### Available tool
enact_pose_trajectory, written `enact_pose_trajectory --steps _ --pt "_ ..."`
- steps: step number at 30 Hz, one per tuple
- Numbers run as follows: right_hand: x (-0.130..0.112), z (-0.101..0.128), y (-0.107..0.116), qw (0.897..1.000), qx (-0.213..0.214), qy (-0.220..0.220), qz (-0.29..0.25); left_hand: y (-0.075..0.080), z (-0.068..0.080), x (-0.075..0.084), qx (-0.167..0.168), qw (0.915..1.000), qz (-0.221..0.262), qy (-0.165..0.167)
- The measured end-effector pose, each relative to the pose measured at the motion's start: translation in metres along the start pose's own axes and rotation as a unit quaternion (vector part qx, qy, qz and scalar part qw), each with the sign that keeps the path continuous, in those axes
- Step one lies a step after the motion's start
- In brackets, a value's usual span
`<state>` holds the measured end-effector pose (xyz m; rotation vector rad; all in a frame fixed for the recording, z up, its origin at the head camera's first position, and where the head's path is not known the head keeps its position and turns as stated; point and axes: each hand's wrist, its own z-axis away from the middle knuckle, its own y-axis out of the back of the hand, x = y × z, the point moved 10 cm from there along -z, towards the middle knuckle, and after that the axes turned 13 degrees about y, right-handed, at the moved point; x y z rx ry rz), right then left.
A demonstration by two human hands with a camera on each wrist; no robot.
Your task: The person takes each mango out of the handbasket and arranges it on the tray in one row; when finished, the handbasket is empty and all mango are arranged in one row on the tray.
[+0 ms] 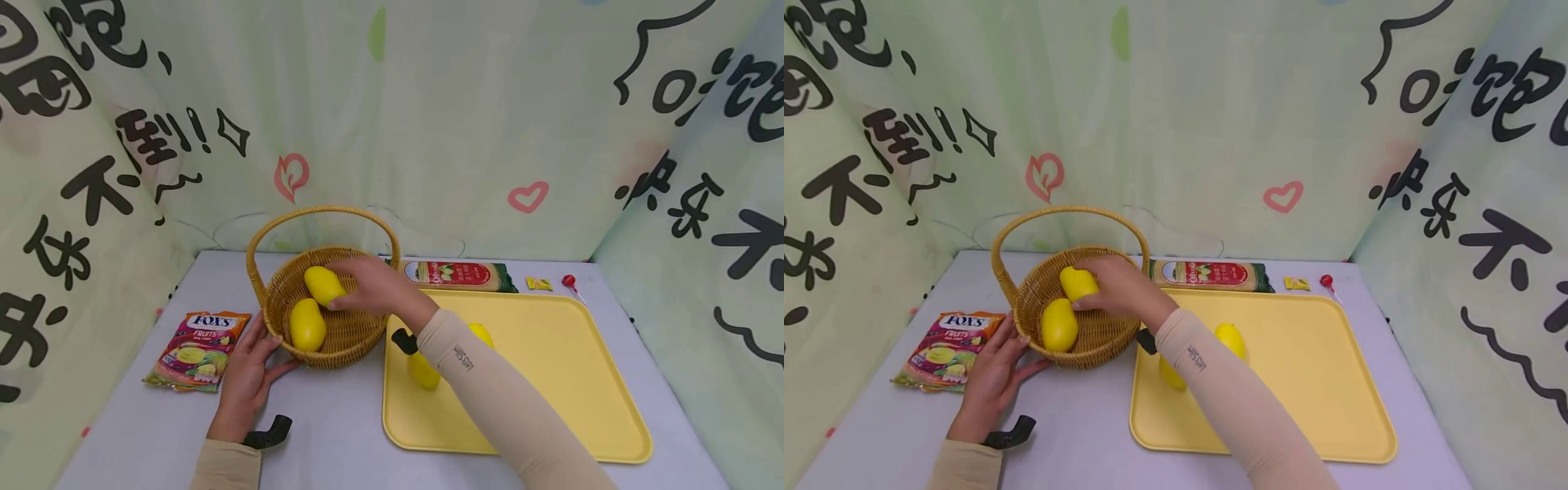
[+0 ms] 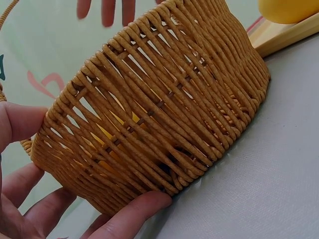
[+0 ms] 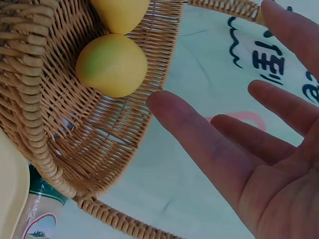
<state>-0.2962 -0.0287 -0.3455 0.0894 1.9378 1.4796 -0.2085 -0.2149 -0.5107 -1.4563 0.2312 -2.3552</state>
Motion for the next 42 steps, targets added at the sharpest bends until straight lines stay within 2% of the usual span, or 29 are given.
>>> enact_pose_trajectory --steps 5,9,13,17,20,24,29,34,42 --pt "0.006 -0.019 -0.009 1.0 -0.021 -0.01 -0.003 -0.001 0.0 0.0 -0.001 1.0 0.003 0.006" --pt "0.01 -0.038 -0.015 0.999 -0.033 -0.015 0.014 0.0 0.0 -0.001 0.006 0.9999 0.004 0.011" --pt "0.019 -0.054 -0.024 0.998 -0.055 -0.041 0.018 0.001 0.0 -0.002 0.01 0.9998 0.005 0.016" --pt "0.033 -0.064 -0.038 0.994 -0.083 -0.069 -0.001 0.002 0.0 -0.001 0.008 0.9999 0.003 0.014" --pt "0.045 -0.065 -0.05 0.99 -0.102 -0.093 -0.015 0.001 0.0 -0.002 0.007 0.9999 0.001 0.01" --pt "0.054 -0.062 -0.061 0.984 -0.137 -0.117 -0.008 0.0 0.0 -0.003 0.009 0.9999 -0.002 0.006" --pt "0.05 -0.063 -0.074 0.978 -0.174 -0.117 -0.005 0.002 0.001 -0.001 0.011 0.9999 -0.008 0.006" --pt "0.039 -0.064 -0.085 0.972 -0.204 -0.116 -0.005 0.004 0.003 -0.003 0.02 0.9995 -0.002 0.024" --pt "0.039 -0.064 -0.084 0.969 -0.204 -0.127 0.053 -0.001 0.002 -0.002 0.011 0.9995 0.004 0.028"
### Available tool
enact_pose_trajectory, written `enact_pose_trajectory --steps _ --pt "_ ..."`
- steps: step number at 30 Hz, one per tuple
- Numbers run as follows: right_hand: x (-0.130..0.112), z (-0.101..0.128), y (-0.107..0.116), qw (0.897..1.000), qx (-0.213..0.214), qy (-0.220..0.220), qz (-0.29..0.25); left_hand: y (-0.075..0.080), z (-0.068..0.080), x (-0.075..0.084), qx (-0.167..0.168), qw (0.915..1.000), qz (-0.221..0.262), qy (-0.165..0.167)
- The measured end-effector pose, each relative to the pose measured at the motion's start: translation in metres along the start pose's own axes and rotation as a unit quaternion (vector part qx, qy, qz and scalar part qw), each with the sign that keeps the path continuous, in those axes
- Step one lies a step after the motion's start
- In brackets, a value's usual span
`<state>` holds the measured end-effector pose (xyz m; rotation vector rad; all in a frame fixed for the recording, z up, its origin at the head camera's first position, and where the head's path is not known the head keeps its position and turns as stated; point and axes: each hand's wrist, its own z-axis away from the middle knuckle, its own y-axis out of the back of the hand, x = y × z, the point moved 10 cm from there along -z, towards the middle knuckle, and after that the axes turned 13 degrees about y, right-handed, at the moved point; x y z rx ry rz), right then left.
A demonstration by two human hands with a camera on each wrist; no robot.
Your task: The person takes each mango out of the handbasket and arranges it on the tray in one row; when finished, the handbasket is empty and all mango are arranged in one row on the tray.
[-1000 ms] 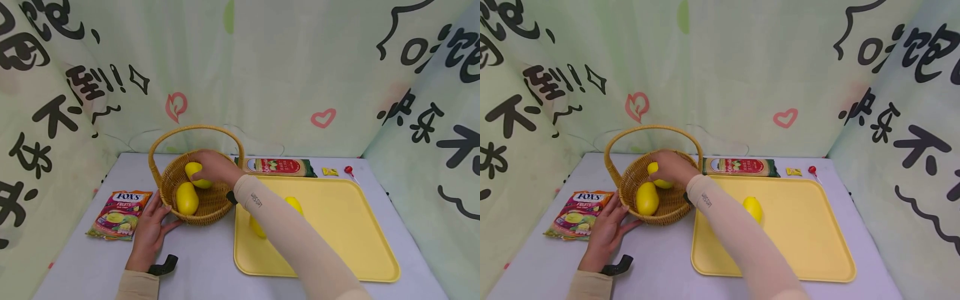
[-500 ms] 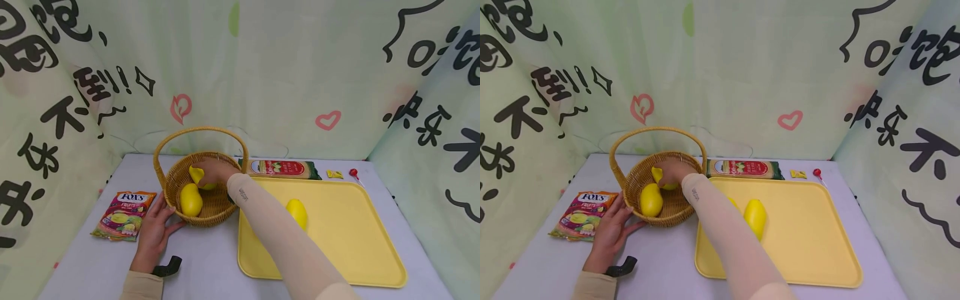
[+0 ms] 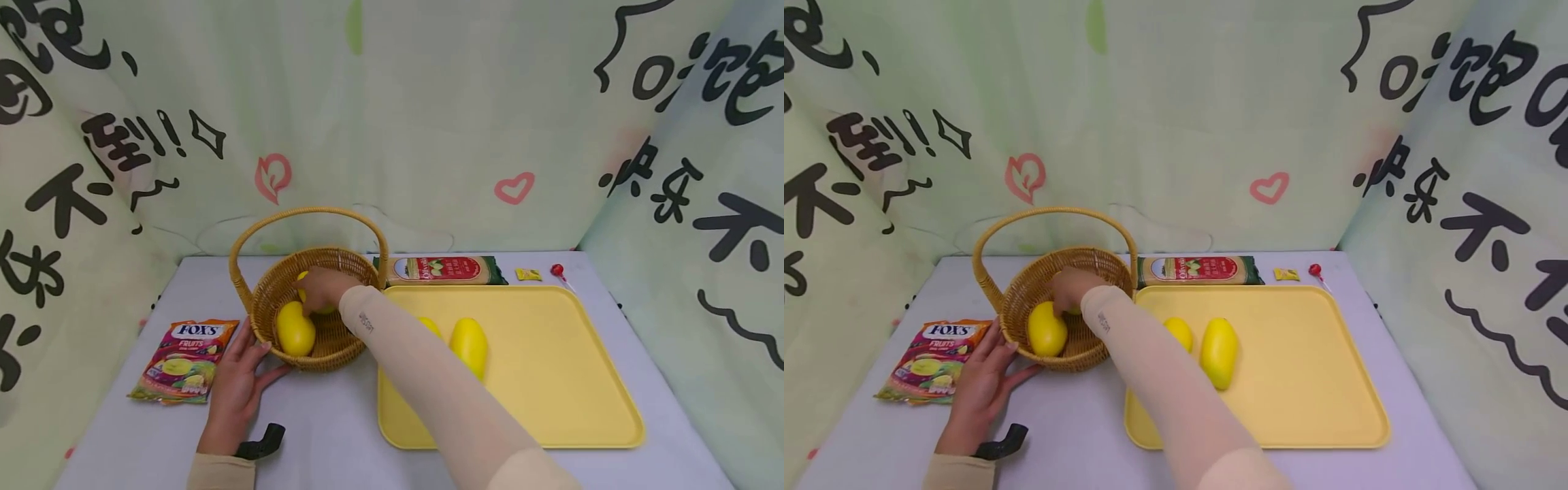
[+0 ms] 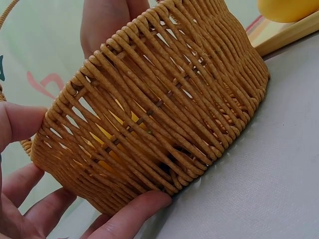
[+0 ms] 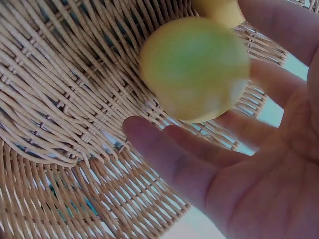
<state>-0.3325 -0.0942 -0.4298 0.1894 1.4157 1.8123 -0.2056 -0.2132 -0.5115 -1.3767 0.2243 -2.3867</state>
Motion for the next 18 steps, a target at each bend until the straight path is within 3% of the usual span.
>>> enact_pose_trajectory --steps 8,18 --pt "-0.0017 -0.0016 0.0037 1.0 0.026 0.003 0.0 0.0001 0.0003 0.0021 -0.005 1.0 -0.001 -0.005" --pt "-0.0029 -0.0016 -0.0004 1.0 0.023 0.007 -0.004 -0.0014 -0.0007 0.0027 -0.014 0.9998 -0.002 -0.013"
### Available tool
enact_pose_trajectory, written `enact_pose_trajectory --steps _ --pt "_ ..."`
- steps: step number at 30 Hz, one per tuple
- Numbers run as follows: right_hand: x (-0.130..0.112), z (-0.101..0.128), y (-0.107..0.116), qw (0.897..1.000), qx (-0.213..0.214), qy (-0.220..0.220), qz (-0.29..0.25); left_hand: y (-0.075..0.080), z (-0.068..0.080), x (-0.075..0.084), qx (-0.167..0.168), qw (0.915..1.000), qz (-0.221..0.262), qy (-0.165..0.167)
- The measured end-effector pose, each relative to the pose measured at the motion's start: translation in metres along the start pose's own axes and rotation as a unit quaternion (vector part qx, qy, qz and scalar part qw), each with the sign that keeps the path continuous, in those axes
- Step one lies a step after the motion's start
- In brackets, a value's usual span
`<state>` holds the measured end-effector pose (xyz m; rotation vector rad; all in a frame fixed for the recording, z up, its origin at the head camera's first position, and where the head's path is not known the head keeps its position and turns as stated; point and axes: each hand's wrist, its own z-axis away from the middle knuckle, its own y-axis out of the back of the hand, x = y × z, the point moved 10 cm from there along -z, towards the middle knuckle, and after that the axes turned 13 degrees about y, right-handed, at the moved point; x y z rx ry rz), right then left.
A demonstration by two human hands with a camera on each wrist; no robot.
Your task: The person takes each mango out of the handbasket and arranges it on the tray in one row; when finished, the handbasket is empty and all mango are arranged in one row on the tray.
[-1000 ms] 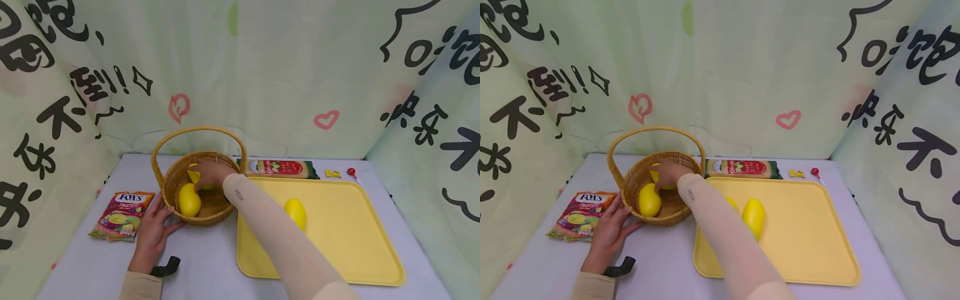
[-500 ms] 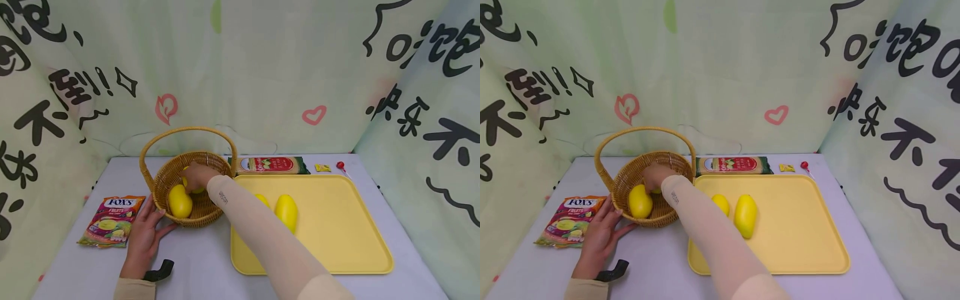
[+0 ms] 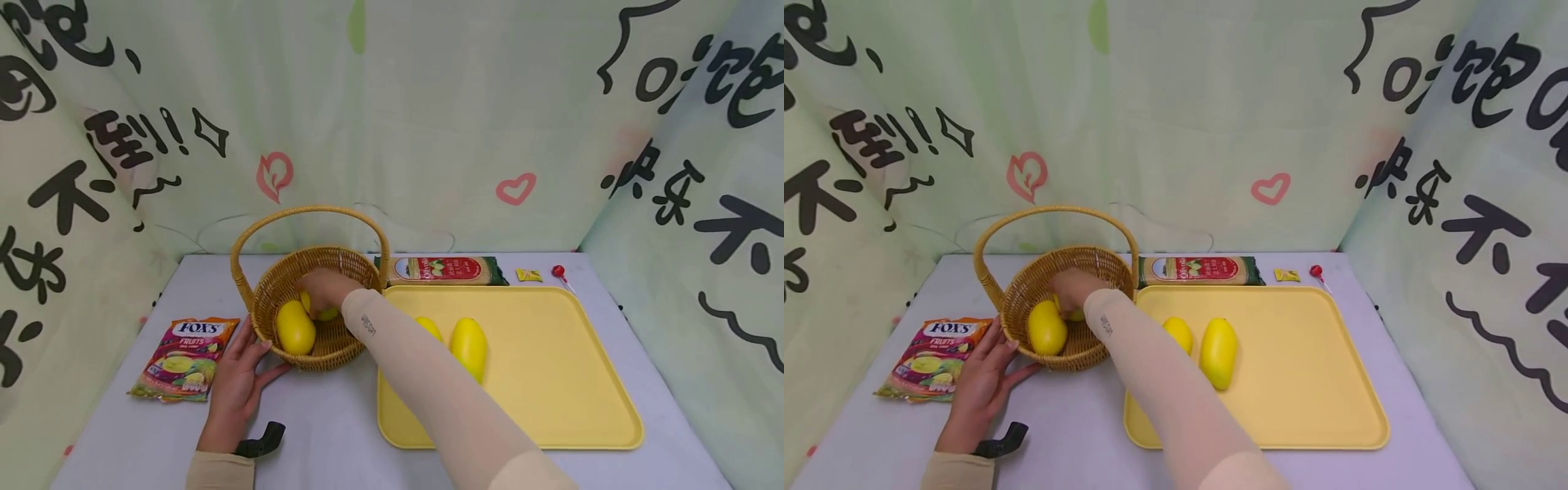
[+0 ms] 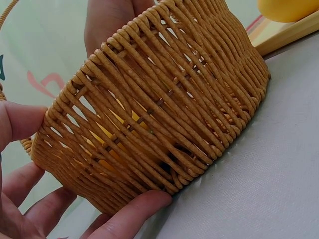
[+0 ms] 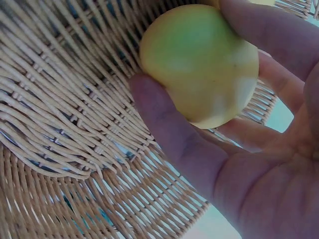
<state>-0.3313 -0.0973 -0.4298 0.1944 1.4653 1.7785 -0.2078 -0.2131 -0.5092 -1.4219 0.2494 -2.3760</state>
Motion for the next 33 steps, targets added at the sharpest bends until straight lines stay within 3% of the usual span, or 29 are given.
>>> enact_pose_trajectory --steps 19,33 --pt "0.004 0.007 0.002 1.0 0.005 0.004 -0.005 -0.003 0.002 0.001 0.006 1.0 -0.006 -0.002" --pt "-0.011 0.015 0.024 0.996 0.08 0.02 -0.044 0.0 0.002 0.0 0.007 0.9999 -0.01 0.002"
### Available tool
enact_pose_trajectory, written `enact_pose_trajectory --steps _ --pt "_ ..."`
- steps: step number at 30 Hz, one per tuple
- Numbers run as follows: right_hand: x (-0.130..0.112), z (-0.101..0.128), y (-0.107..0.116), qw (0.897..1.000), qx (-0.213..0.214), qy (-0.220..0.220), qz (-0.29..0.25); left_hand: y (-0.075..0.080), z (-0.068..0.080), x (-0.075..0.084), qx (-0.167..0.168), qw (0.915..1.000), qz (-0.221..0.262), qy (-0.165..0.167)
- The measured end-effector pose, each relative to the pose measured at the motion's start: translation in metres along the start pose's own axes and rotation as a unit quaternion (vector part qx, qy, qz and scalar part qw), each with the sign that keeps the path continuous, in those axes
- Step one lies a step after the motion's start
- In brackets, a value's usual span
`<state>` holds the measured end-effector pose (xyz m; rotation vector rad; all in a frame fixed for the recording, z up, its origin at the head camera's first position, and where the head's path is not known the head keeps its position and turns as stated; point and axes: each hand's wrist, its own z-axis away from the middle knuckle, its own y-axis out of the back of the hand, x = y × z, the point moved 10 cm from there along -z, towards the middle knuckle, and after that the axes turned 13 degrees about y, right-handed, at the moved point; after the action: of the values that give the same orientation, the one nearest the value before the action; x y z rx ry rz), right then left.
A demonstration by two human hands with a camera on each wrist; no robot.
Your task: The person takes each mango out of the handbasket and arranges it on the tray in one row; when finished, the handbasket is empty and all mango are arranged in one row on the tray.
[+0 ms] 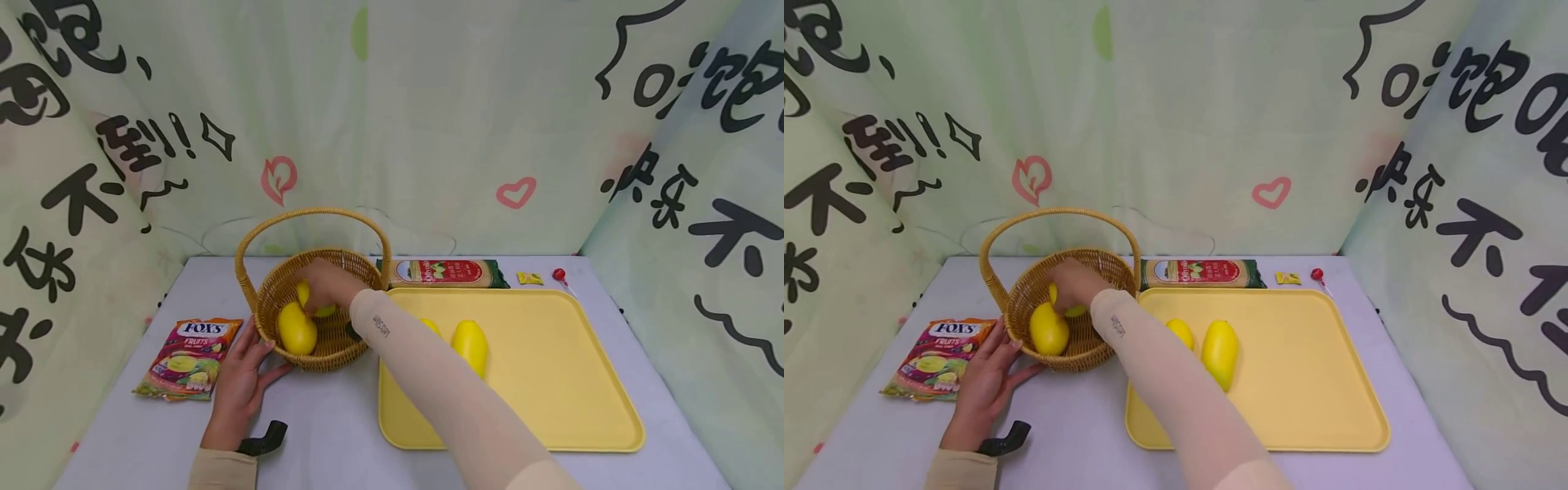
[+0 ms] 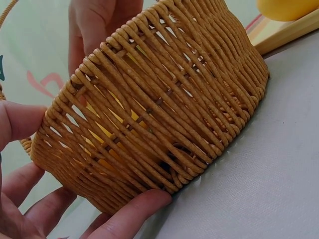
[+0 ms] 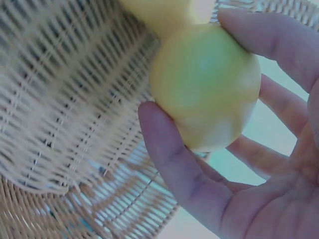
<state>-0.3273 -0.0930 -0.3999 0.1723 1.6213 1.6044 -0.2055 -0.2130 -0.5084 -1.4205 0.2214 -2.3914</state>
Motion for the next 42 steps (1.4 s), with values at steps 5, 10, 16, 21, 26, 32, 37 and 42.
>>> enact_pose_trajectory --steps 5,10,16,21,26,32,37,42 --pt "-0.005 0.01 0.006 1.0 0.014 0.006 -0.023 0.0 -0.001 -0.001 0.004 1.0 0.001 0.009" --pt "-0.01 0.02 0.012 0.999 0.034 0.027 -0.031 0.001 -0.001 -0.001 0.006 0.9999 -0.001 0.009" --pt "-0.007 0.034 0.018 0.996 0.076 0.037 -0.035 0.003 -0.002 -0.001 0.008 0.9999 0.0 0.01" --pt "-0.006 0.047 0.021 0.992 0.109 0.048 -0.047 0.004 -0.001 -0.002 0.012 0.9998 0.0 0.014" --pt "-0.005 0.061 0.025 0.985 0.135 0.065 -0.081 0.003 -0.001 -0.003 0.011 0.9999 0.0 0.012" --pt "-0.004 0.077 0.029 0.974 0.154 0.092 -0.137 0.001 -0.001 -0.002 0.009 0.9999 -0.004 0.005" --pt "-0.001 0.088 0.03 0.966 0.165 0.102 -0.172 0.001 -0.002 -0.001 0.008 0.9999 -0.006 0.002" --pt "0.003 0.102 0.029 0.955 0.172 0.106 -0.218 0.001 -0.002 -0.002 0.009 0.9999 -0.002 0.005"
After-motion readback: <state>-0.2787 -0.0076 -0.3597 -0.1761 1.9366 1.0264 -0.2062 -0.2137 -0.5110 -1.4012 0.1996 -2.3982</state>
